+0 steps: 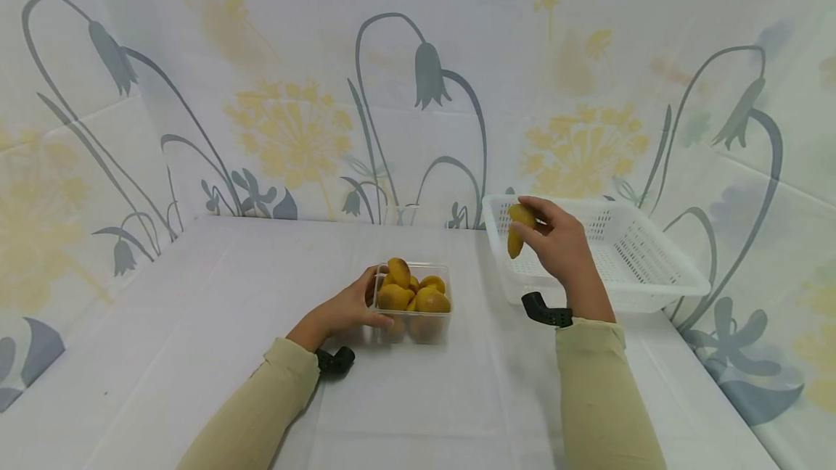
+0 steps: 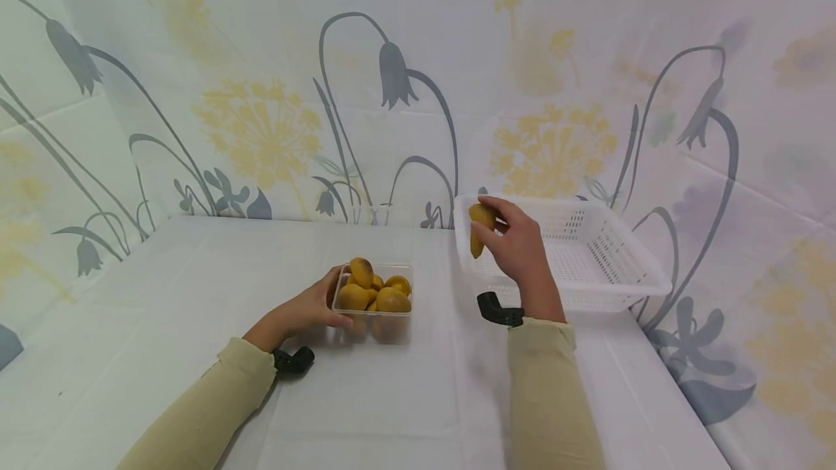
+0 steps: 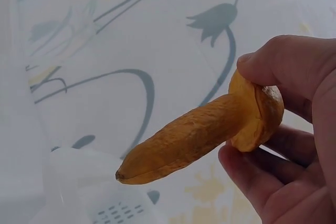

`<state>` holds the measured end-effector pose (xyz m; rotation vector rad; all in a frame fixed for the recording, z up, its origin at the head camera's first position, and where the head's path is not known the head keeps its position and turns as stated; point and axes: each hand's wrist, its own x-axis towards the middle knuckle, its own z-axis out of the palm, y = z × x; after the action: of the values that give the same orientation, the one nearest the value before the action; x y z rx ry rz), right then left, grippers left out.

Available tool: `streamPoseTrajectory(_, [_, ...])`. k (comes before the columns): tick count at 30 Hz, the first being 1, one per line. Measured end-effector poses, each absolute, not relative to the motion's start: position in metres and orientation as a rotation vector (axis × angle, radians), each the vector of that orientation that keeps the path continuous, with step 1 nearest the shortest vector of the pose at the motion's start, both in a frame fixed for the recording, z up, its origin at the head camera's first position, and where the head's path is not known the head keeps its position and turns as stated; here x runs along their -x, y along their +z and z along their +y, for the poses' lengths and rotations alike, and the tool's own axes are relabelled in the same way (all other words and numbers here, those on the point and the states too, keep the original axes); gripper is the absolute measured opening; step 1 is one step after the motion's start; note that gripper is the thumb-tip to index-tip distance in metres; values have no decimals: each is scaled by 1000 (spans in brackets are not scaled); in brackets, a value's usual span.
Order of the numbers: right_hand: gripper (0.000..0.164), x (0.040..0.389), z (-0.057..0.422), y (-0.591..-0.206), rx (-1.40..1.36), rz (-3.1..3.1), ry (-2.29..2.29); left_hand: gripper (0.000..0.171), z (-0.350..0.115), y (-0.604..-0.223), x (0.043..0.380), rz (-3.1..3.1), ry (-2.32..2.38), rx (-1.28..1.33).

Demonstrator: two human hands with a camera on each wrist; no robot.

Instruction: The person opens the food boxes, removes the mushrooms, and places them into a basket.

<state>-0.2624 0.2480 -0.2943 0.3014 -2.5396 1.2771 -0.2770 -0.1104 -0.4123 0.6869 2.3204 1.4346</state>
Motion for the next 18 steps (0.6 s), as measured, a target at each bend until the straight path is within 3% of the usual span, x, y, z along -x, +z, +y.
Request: streamPoseTrajectory(18, [53, 274, 261, -308, -185, -2579, 1299, 101, -110, -412, 276, 2306, 1448, -700])
